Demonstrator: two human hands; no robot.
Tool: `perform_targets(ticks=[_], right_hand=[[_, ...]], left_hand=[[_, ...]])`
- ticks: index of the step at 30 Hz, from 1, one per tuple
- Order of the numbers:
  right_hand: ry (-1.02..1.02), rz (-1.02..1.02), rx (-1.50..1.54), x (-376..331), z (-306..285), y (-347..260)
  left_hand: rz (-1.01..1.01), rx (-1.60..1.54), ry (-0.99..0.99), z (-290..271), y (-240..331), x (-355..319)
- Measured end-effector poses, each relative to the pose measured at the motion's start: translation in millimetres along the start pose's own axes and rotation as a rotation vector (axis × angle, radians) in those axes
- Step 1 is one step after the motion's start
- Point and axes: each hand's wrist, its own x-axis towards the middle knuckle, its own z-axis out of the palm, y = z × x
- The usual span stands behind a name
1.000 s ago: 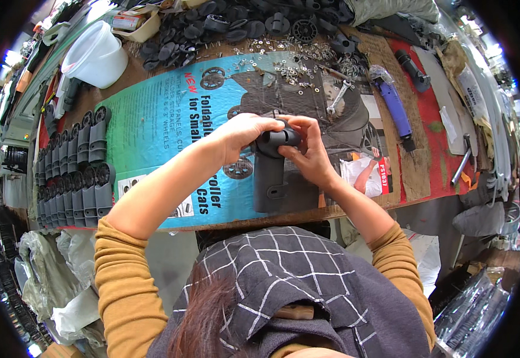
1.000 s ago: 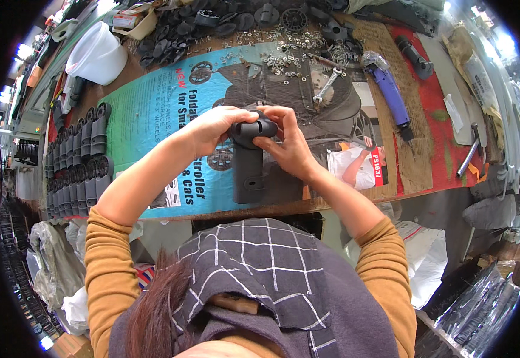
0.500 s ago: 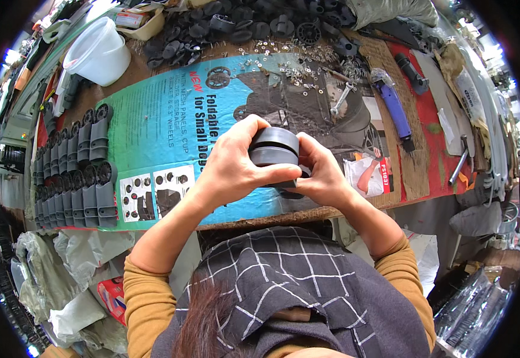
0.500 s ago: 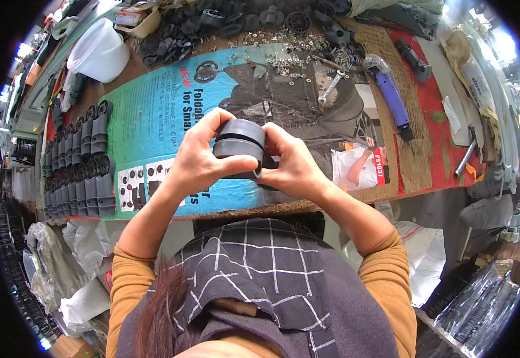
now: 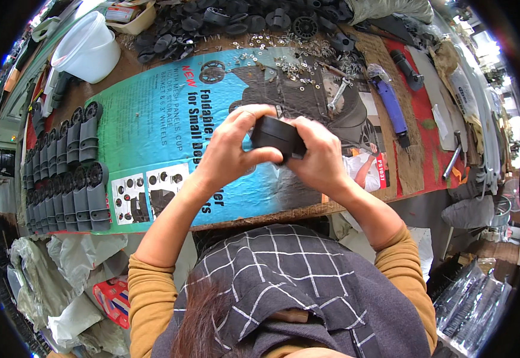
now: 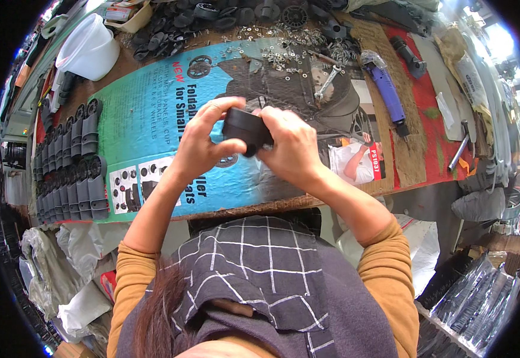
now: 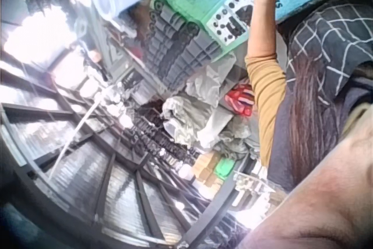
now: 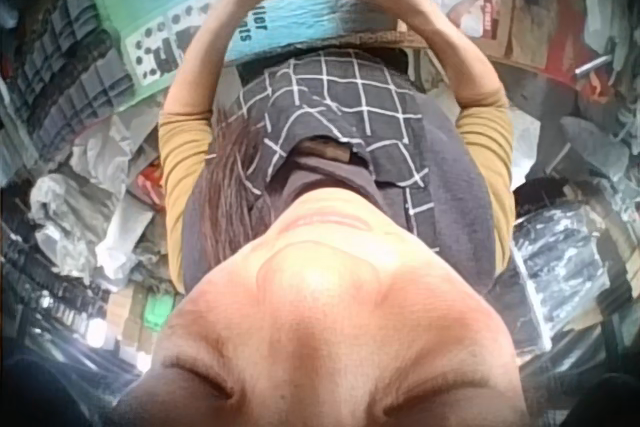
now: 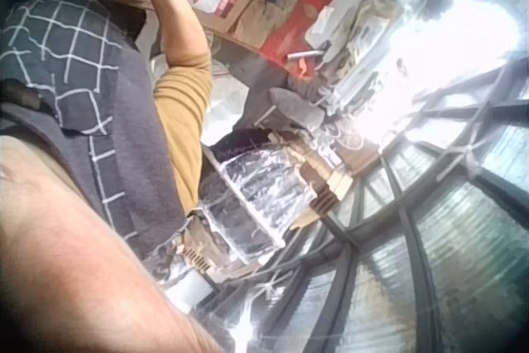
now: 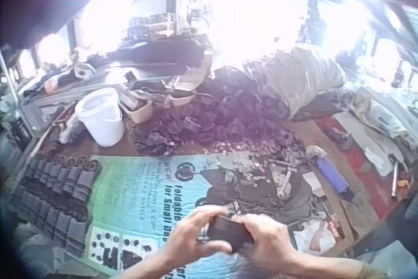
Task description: The person assembles small black wheels by inserting springs and washers into the wheel hubs and securing them with a handheld electric drill. The person handles multiple wheels one at a time, repeatedly inserting components and tightening them.
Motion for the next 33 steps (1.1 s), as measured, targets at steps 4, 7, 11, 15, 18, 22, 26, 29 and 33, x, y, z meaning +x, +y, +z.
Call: perform_targets(ticks=[4,7,11,15,18,22,26,29,33], right_hand=[[0.239,-0.184,-0.688,1,40,12],[0.262,-0.321,-0.9,-20,61,-2],[-0.001,-0.084,-0.432,-37,50,-8],[0.101,0.362,0.329,-23,37,12],[-0.132,0.516,0.604,-10,40,32],[-0.14,0.682,1.078,-10,35,39],[-0.326,0.739,0.962,11,19,52],[0.09,0.347,0.187,43,15,88],[0.185,0.053,-0.142,60,31,135]], left_hand=[[-0.586,-0.229,-0.022,24,0,-26],[-0.367,-0.104,0.138,60,1,-39],[-0.278,-0.156,0.305,78,-28,-21],[-0.222,-0.072,0.213,70,-42,-14],[-0.222,-0.022,0.133,62,-40,-14],[-0.191,-0.048,0.055,56,-37,-9],[-0.308,-0.112,0.009,52,-33,-4],[-0.368,-0.128,0.037,54,-30,-2],[-0.41,-0.126,0.067,56,-28,-2]])
